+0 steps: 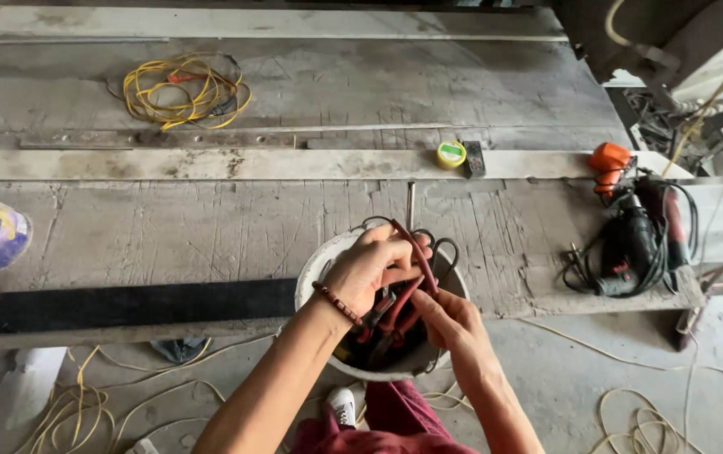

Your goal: Repairing or preparing electrical components by stripping wires and using tools.

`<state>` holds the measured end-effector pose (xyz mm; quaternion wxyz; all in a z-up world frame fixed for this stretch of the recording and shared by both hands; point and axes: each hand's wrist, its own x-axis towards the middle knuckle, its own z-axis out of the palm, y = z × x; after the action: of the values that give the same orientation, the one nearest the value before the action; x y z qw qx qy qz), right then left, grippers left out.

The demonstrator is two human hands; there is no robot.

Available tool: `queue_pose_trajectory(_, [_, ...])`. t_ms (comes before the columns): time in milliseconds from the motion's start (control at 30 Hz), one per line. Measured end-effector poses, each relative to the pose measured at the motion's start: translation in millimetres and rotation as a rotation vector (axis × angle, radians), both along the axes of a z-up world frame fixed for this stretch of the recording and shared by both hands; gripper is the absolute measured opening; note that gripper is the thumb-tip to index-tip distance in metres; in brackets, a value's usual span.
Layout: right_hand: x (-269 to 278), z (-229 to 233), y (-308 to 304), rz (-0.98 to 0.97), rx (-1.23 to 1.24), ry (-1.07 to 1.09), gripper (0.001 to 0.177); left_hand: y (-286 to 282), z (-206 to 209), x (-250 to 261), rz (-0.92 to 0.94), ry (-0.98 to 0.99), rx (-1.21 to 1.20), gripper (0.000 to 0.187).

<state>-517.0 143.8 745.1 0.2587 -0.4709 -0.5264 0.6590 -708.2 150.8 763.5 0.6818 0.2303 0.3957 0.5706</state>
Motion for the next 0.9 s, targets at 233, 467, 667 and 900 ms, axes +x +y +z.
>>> queue_pose_trajectory(233, [-29, -18, 87, 0.081, -0.046, 0.009, 0.020, 87, -15, -23, 0.044, 0.059, -0.035, 0.033])
queue_pose_trajectory(467, [-51, -59, 170, 0.155, 0.010, 0.034, 0.027, 187, -72, -40, 0.073, 0.115, -0.114, 0.035])
queue_pose_trajectory(667, [-58, -85, 222, 0.105, -0.003, -0.048, 0.027, 249, -118, -43, 0.058, 0.189, -0.201, 0.042])
queue_pose_trajectory(900, [-84, -92, 246, 0.105, -0.007, -0.032, 0.017, 274, -114, -65, 0.031, 0.224, -0.274, 0.031])
